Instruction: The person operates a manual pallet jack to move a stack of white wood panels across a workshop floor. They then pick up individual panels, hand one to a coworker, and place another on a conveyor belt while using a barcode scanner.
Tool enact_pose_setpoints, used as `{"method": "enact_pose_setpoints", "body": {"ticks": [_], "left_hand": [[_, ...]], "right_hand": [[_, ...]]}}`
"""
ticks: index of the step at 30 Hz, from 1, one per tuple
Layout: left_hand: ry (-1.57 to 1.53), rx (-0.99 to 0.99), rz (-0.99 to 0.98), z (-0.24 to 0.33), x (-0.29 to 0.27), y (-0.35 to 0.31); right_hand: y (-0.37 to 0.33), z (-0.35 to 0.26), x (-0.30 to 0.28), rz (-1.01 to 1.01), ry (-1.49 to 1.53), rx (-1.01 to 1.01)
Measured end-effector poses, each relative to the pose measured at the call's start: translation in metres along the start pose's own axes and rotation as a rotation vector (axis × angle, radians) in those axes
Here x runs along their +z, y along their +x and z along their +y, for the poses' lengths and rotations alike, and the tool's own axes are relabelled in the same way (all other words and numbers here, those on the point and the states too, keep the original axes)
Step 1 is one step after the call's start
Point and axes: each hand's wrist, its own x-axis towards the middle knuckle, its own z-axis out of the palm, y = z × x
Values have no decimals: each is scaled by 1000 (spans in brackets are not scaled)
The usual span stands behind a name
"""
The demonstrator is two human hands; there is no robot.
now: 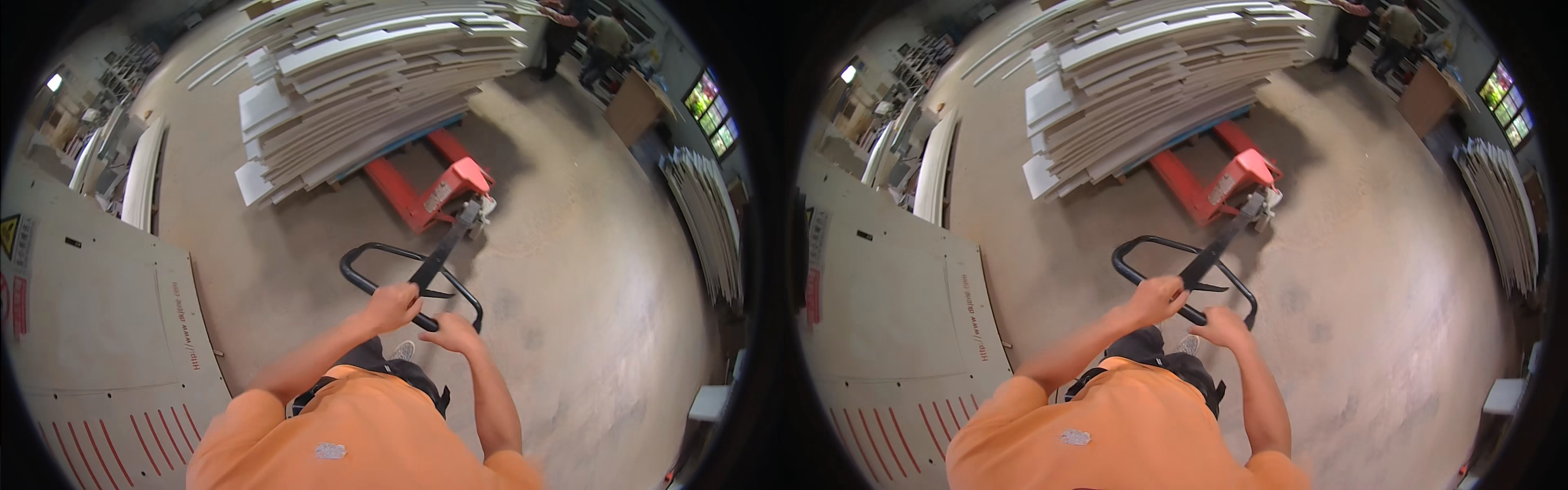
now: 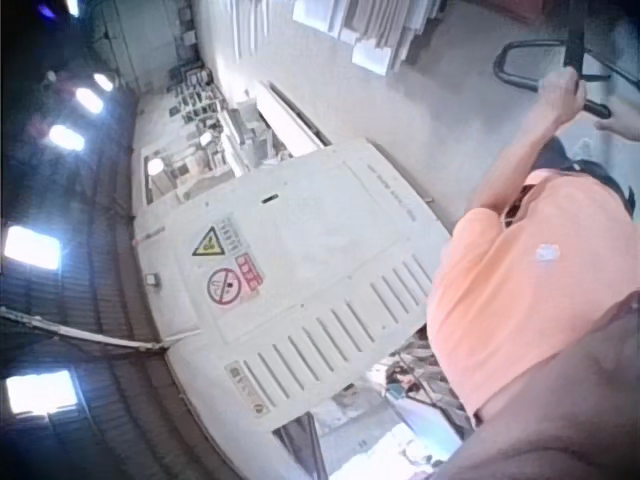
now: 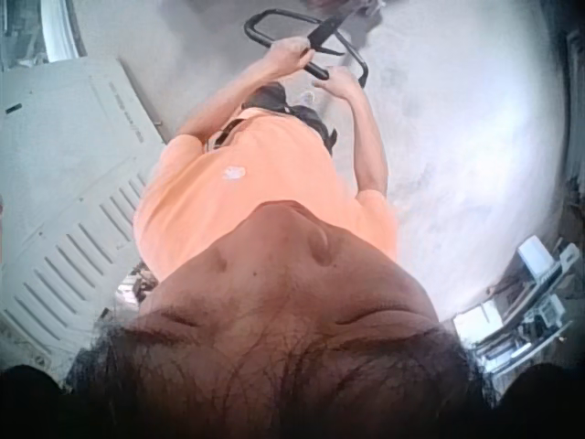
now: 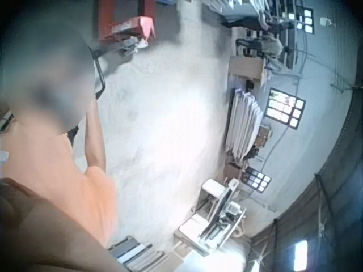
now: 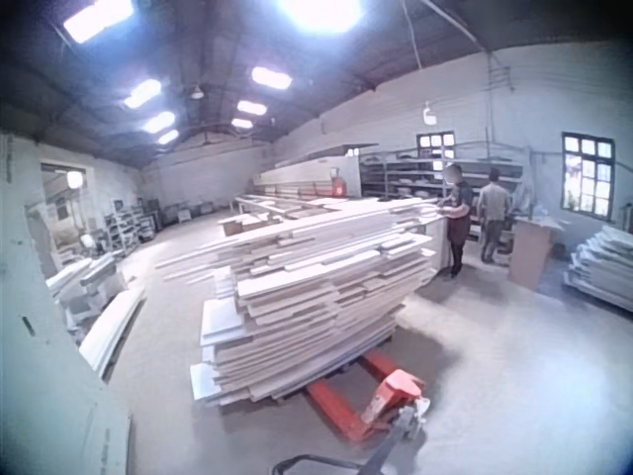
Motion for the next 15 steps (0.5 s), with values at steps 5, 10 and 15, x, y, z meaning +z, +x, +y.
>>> {"method": "enact_pose_setpoints", "body": {"ticks": [5,10,15], "left_hand": [[155,97,109,15,-2,153],[47,104,174,59,-31,232],[109,-38,-13,81,-40,231]], "right_hand": [[-53,-1,-108,577,-184,126],[-51,8,-192,832,-55,47],[-60,21,-186,994,-133,32]]}}
